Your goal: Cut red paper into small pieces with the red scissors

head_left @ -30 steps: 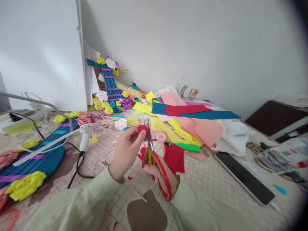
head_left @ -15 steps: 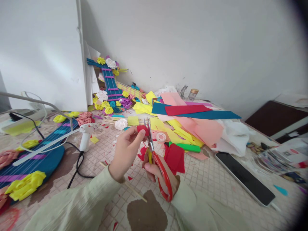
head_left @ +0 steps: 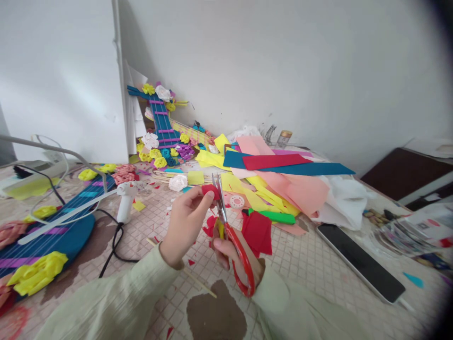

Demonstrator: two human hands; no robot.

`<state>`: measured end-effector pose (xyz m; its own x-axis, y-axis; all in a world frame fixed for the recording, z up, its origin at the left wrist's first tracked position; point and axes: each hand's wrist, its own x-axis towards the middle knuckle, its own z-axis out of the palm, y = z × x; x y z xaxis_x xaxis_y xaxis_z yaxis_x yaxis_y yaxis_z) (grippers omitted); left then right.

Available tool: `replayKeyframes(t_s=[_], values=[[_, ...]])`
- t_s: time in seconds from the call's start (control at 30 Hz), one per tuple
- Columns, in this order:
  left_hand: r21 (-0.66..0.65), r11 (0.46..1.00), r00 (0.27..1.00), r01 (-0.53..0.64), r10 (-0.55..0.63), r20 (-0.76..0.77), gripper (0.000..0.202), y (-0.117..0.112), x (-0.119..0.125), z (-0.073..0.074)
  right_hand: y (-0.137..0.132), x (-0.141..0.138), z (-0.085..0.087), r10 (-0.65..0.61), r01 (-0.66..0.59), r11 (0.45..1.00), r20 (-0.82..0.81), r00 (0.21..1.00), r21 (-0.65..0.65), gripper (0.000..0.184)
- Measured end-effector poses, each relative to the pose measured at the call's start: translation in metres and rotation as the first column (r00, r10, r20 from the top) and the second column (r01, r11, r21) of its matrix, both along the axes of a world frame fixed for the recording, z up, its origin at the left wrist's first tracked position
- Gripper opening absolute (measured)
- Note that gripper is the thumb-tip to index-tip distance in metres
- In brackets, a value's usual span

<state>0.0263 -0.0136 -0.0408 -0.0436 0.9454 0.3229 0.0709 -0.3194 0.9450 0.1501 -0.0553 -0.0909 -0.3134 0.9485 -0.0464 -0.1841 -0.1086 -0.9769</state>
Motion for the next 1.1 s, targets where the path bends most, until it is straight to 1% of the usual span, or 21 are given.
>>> replayKeyframes(t_s=[0.23, 0.57, 0.83, 0.97, 1.1], values=[[0.002, 1.000, 1.000, -0.014, 0.014, 0.002, 0.018, -0.0003, 0.0006, 0.0023, -0.0014, 0.0004, -0.0002, -0.006, 0.006, 1.000, 0.000, 1.000, -0.030, 0.025], [0.018, 1.000, 1.000, -0.022, 0.022, -0.016, 0.020, 0.0002, -0.0008, 0.0043, -0.0015, -0.0008, 0.0021, 0.018, -0.018, 0.998, -0.001, 1.000, -0.061, 0.030], [-0.003, 1.000, 1.000, -0.007, 0.007, -0.012, 0.020, 0.0025, -0.0023, 0.0009, -0.0016, -0.0007, 0.0014, 0.018, -0.018, 0.998, 0.004, 1.000, -0.063, 0.032], [0.019, 1.000, 0.999, -0.023, 0.023, -0.026, 0.020, 0.0017, -0.0023, 0.0056, -0.0017, 0.0002, -0.0007, 0.021, -0.020, 0.998, 0.012, 1.000, -0.066, 0.032], [0.038, 0.999, 1.000, -0.024, 0.024, -0.003, 0.022, 0.0009, -0.0024, 0.0100, -0.0025, 0.0005, -0.0016, 0.019, -0.017, 0.997, 0.019, 1.000, -0.081, 0.031]])
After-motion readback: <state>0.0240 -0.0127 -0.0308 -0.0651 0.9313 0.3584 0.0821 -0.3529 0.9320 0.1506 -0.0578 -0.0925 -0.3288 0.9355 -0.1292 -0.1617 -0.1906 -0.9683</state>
